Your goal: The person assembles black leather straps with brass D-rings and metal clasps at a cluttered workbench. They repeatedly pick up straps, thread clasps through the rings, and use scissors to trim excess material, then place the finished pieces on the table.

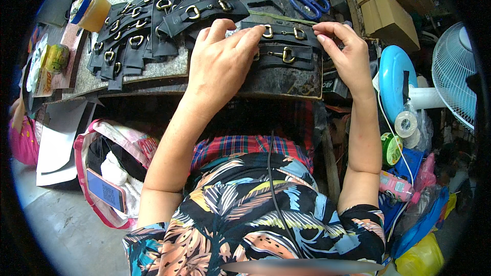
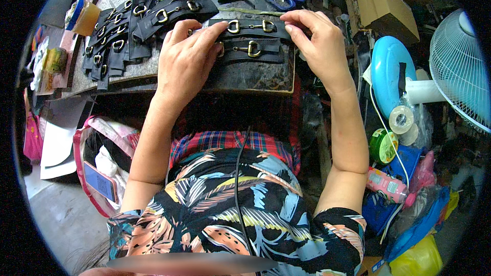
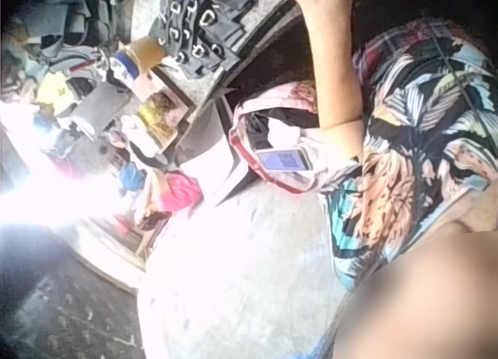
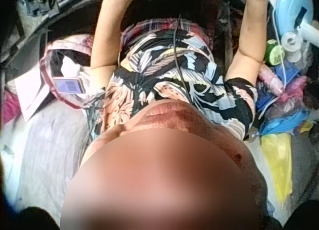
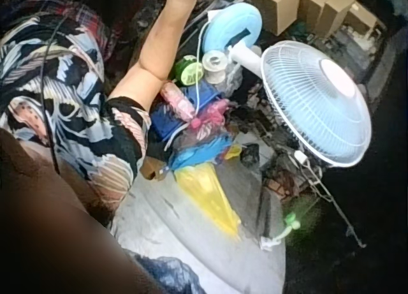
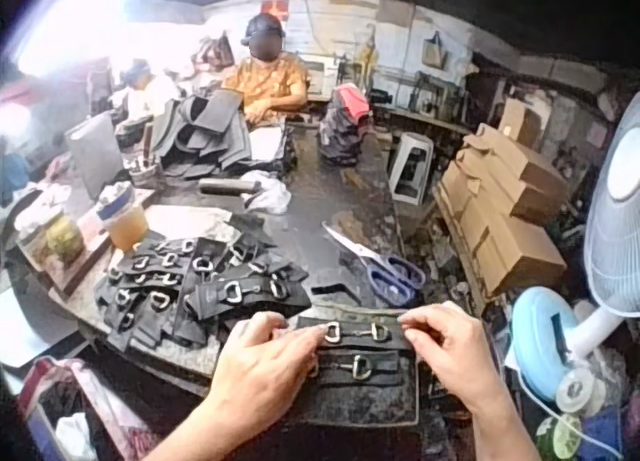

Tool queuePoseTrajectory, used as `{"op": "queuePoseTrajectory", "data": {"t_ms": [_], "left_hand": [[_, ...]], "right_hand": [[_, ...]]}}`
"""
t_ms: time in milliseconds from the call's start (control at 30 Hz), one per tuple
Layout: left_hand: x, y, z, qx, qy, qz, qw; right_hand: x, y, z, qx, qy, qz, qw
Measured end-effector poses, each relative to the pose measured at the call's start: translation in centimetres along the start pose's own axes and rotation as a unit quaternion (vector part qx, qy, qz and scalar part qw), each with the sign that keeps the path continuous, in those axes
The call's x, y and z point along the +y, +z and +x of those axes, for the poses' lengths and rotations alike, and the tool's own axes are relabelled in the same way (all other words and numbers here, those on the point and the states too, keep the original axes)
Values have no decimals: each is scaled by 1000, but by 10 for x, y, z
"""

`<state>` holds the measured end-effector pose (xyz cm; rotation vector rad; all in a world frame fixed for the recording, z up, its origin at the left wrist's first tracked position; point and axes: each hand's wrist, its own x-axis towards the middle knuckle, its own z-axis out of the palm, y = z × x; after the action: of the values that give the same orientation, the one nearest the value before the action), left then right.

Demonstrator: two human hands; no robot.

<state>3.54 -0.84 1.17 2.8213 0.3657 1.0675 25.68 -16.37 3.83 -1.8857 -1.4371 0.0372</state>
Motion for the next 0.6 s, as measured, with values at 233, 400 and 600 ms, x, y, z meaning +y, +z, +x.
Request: {"op": "queuePoseTrajectory", "data": {"t_ms": [233, 400, 600], "left_hand": [[-4, -1, -2, 75, 26, -41, 996], [0, -7, -6, -4, 39, -67, 997], [-3, -7, -8, 12, 19, -86, 996]], "right_hand": [[-21, 1, -27, 19, 2, 21, 1000], [-27, 17, -37, 33, 29, 45, 998], [-25, 23, -39, 35, 104, 150, 983]]}}
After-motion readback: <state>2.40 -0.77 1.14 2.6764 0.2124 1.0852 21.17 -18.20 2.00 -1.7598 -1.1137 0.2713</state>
